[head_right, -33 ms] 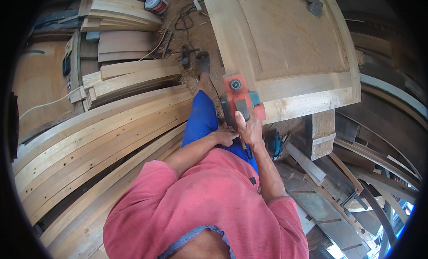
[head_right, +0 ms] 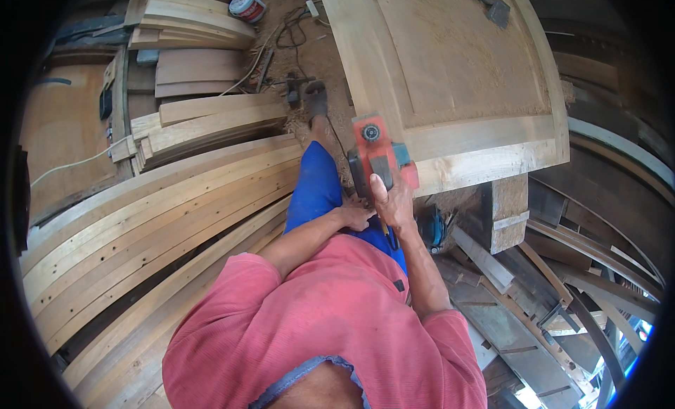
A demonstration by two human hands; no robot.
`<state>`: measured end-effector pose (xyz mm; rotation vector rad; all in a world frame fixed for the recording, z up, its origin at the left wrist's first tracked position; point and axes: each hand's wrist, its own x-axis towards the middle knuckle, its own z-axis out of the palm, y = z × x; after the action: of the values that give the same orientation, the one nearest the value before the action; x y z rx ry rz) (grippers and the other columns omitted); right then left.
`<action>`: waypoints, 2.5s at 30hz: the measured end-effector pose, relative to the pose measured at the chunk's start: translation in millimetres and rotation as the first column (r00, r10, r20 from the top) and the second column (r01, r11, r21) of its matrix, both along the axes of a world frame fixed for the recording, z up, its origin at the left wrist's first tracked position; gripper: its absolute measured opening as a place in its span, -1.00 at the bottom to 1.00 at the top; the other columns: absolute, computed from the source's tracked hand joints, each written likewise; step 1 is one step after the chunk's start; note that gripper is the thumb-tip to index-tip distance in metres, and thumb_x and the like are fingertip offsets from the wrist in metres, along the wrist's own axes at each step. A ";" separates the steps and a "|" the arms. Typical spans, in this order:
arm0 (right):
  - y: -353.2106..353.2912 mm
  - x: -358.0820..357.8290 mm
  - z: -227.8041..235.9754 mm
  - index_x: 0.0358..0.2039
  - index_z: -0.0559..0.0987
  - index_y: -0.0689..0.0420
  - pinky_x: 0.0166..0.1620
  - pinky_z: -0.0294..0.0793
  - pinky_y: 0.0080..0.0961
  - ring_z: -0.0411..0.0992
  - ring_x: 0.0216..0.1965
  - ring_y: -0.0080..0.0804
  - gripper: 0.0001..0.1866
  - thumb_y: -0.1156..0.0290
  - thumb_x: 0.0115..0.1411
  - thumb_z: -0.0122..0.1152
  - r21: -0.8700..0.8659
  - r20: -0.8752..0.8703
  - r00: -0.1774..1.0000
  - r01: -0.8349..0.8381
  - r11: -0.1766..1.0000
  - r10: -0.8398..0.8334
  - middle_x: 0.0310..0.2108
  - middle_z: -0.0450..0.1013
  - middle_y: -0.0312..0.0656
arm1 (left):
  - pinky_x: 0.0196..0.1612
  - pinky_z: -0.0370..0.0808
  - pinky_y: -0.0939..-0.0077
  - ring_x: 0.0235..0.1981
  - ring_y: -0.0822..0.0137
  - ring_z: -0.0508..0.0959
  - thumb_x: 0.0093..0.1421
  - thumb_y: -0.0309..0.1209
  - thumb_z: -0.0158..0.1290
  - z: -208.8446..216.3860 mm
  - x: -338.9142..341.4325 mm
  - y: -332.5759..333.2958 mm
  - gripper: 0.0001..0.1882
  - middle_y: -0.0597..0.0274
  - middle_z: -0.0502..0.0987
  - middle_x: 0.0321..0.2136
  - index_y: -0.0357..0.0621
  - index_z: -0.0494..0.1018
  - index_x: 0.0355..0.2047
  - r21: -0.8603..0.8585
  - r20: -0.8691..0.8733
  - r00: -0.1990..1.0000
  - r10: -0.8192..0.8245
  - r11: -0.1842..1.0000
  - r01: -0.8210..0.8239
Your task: The person uses an electric hand planer to smooth the outer frame and panels of a wooden door while it rests on supports in a workshop.
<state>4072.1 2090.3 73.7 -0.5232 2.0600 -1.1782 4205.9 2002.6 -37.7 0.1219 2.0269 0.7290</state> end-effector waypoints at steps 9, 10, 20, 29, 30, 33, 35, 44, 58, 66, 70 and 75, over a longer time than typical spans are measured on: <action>-42.7 -24.4 -3.9 -0.16 0.60 0.28 -0.18 0.50 -0.06 0.56 -0.28 0.18 -0.30 -0.25 0.31 0.09 -0.001 -0.076 0.997 0.016 1.000 -0.016 -0.37 0.54 0.21 | 0.47 0.04 0.02 0.47 0.03 0.14 0.22 -0.13 0.09 -34.2 2.5 -6.0 -0.16 -0.05 0.15 0.46 -0.03 0.11 0.48 0.038 -0.242 0.970 0.025 0.999 -0.016; -46.9 -26.4 -3.8 -0.17 0.60 0.28 -0.20 0.50 -0.08 0.56 -0.30 0.15 -0.30 -0.25 0.31 0.10 0.012 -0.087 0.996 0.014 1.000 -0.013 -0.39 0.54 0.19 | 0.46 0.06 0.03 0.46 0.02 0.15 0.22 -0.14 0.10 -35.3 4.6 -6.5 -0.16 -0.06 0.15 0.45 -0.01 0.11 0.48 0.092 -0.266 0.962 0.067 0.995 -0.044; -84.5 -48.5 -0.9 -0.28 0.57 0.27 -0.32 0.46 -0.20 0.48 -0.45 -0.21 -0.32 -0.25 0.33 0.10 0.006 0.044 0.997 0.059 0.998 -0.060 -0.54 0.47 -0.04 | 0.35 0.31 0.03 0.33 -0.14 0.32 0.20 -0.23 0.13 -38.1 6.0 -28.1 -0.38 -0.13 0.43 0.23 0.00 0.38 0.29 0.120 -0.011 0.933 0.361 0.926 -0.357; -122.0 -68.8 10.0 -0.34 0.53 0.26 -0.39 0.45 -0.26 0.44 -0.54 -0.30 -0.31 -0.27 0.34 0.06 -0.032 0.094 0.994 0.063 0.997 -0.060 -0.61 0.42 -0.14 | 0.27 0.39 0.00 0.30 -0.13 0.32 0.17 -0.23 0.20 -41.9 16.4 -58.8 -0.42 -0.17 0.47 0.12 -0.05 0.44 0.21 0.079 -0.120 0.873 0.473 0.881 -0.466; -125.6 -71.0 6.0 -0.44 0.49 0.20 -0.50 0.39 -0.36 0.39 -0.62 -0.42 -0.36 -0.21 0.37 0.06 -0.084 0.044 0.996 0.078 0.993 -0.074 -0.66 0.36 -0.24 | 0.27 0.39 0.00 0.30 -0.13 0.32 0.17 -0.23 0.20 -42.3 16.0 -60.2 -0.42 -0.17 0.47 0.12 -0.05 0.44 0.21 0.080 -0.120 0.873 0.472 0.881 -0.465; -139.5 -77.4 5.1 -0.55 0.45 0.16 -0.61 0.33 -0.46 0.34 -0.70 -0.54 -0.38 -0.16 0.39 0.06 -0.129 0.004 0.996 0.089 0.988 -0.090 -0.72 0.31 -0.33 | 0.25 0.41 0.02 0.26 -0.14 0.38 0.17 -0.24 0.21 -46.2 16.0 -65.8 -0.43 -0.19 0.45 0.12 -0.07 0.44 0.19 0.090 -0.148 0.858 0.491 0.871 -0.483; -146.6 -80.9 4.6 -0.55 0.45 0.16 -0.61 0.33 -0.45 0.34 -0.70 -0.53 -0.38 -0.17 0.39 0.06 -0.120 0.013 0.996 0.089 0.989 -0.088 -0.72 0.31 -0.33 | 0.23 0.43 0.01 0.20 -0.16 0.43 0.17 -0.25 0.21 -48.3 15.9 -67.9 -0.45 -0.19 0.46 0.10 -0.09 0.44 0.16 0.092 -0.179 0.847 0.500 0.866 -0.492; -176.6 -98.3 5.8 -0.55 0.46 0.15 -0.59 0.34 -0.46 0.35 -0.68 -0.54 -0.37 -0.19 0.38 0.07 -0.091 -0.036 0.993 0.110 0.990 -0.113 -0.69 0.35 -0.32 | 0.15 0.44 -0.03 0.10 -0.19 0.48 0.18 -0.23 0.18 -45.6 4.1 -84.0 -0.49 -0.19 0.52 0.04 -0.11 0.44 0.12 0.076 -0.175 0.817 0.550 0.834 -0.546; -223.5 -130.8 3.1 -0.30 0.56 0.25 -0.33 0.48 -0.24 0.49 -0.49 -0.26 -0.32 -0.25 0.37 0.00 -0.032 -0.048 0.998 0.040 0.999 -0.042 -0.57 0.47 -0.12 | 0.20 0.39 -0.04 0.10 -0.19 0.49 0.18 -0.23 0.12 -41.6 -3.1 -112.3 -0.42 -0.19 0.52 0.03 -0.22 0.39 0.17 0.130 -0.215 0.745 0.631 0.775 -0.619; -249.2 -149.4 -1.2 -0.32 0.56 0.24 -0.42 0.46 -0.31 0.48 -0.55 -0.37 -0.33 -0.25 0.37 0.03 -0.034 -0.027 0.997 0.065 0.997 -0.066 -0.60 0.46 -0.19 | 0.20 0.40 -0.04 0.11 -0.17 0.49 0.15 -0.21 0.17 -47.5 1.0 -127.2 -0.42 -0.18 0.51 0.00 -0.19 0.40 0.14 0.127 -0.240 0.690 0.683 0.726 -0.675; -265.5 -154.5 14.5 -0.32 0.57 0.22 -0.50 0.44 -0.34 0.44 -0.63 -0.42 -0.35 -0.24 0.38 0.03 -0.074 -0.040 0.997 0.066 0.995 -0.069 -0.63 0.44 -0.24 | 0.20 0.40 -0.04 0.12 -0.17 0.48 0.16 -0.19 0.18 -48.0 2.3 -135.7 -0.41 -0.18 0.50 0.00 -0.20 0.38 0.15 0.088 -0.243 0.699 0.673 0.733 -0.675; -285.0 -161.1 25.2 -0.53 0.50 0.19 -0.52 0.39 -0.48 0.40 -0.65 -0.53 -0.40 -0.10 0.42 0.02 -0.093 -0.076 0.993 0.080 0.992 -0.087 -0.68 0.39 -0.30 | 0.19 0.41 -0.04 0.11 -0.18 0.49 0.17 -0.20 0.16 -52.9 3.7 -143.2 -0.43 -0.18 0.50 -0.02 -0.21 0.38 0.13 0.122 -0.278 0.658 0.700 0.705 -0.699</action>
<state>3911.1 1805.3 98.9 -0.5384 2.1219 -1.3236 4209.6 1859.4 -90.6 -0.6352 2.3760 1.2568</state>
